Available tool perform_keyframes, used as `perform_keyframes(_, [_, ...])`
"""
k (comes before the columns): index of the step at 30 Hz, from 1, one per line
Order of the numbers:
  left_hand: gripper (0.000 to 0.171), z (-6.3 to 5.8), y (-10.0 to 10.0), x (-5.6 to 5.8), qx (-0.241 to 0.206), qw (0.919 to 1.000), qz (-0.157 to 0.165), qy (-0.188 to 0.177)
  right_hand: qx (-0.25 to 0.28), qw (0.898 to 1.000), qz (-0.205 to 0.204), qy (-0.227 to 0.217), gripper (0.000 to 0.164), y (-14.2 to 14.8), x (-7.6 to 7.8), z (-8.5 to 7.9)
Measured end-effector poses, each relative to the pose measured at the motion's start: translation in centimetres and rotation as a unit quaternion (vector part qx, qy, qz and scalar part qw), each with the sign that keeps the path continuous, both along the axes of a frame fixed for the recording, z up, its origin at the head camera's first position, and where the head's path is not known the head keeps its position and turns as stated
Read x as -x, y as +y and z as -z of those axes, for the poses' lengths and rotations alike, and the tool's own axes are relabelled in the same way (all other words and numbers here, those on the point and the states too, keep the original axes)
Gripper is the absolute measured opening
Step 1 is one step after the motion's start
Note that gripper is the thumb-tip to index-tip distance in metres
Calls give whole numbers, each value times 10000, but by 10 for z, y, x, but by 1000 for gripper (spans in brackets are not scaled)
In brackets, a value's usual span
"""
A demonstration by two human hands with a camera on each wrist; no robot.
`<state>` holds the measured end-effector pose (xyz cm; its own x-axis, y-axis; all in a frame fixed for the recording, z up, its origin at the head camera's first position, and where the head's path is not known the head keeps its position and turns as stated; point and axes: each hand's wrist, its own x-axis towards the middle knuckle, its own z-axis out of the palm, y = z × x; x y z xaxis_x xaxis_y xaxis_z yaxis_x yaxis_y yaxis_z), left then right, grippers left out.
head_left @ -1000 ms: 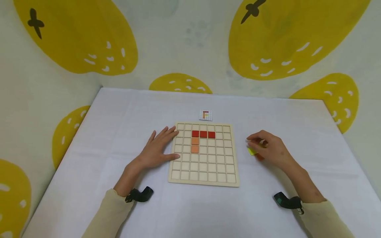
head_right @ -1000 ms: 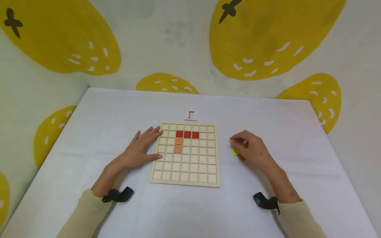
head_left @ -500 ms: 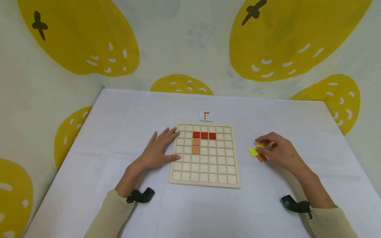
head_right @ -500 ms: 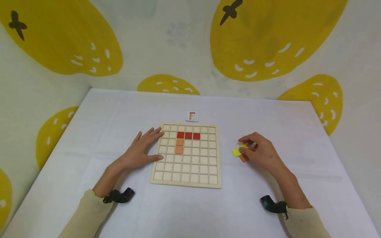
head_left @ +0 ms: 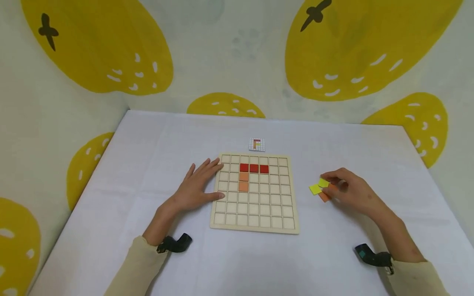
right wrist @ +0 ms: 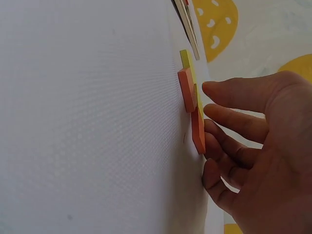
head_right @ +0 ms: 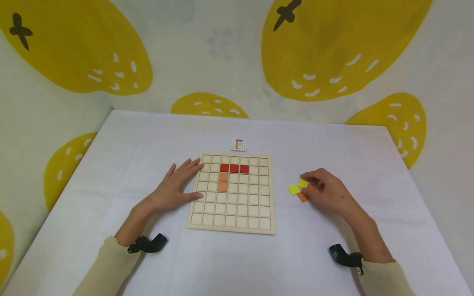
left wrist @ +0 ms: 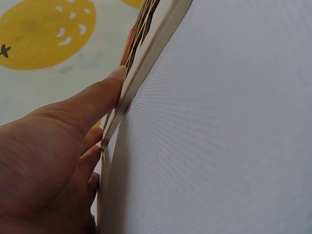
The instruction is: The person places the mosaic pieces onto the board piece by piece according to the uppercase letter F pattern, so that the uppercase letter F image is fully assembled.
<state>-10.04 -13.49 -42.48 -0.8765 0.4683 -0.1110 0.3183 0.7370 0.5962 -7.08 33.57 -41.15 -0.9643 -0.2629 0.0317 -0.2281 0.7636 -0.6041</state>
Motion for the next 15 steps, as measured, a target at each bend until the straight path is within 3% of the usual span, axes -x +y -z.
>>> perform_keyframes(15, [89, 1, -1, 1, 38, 10000, 40, -25, -94, 9990, -250, -359, 50, 8, 0, -3])
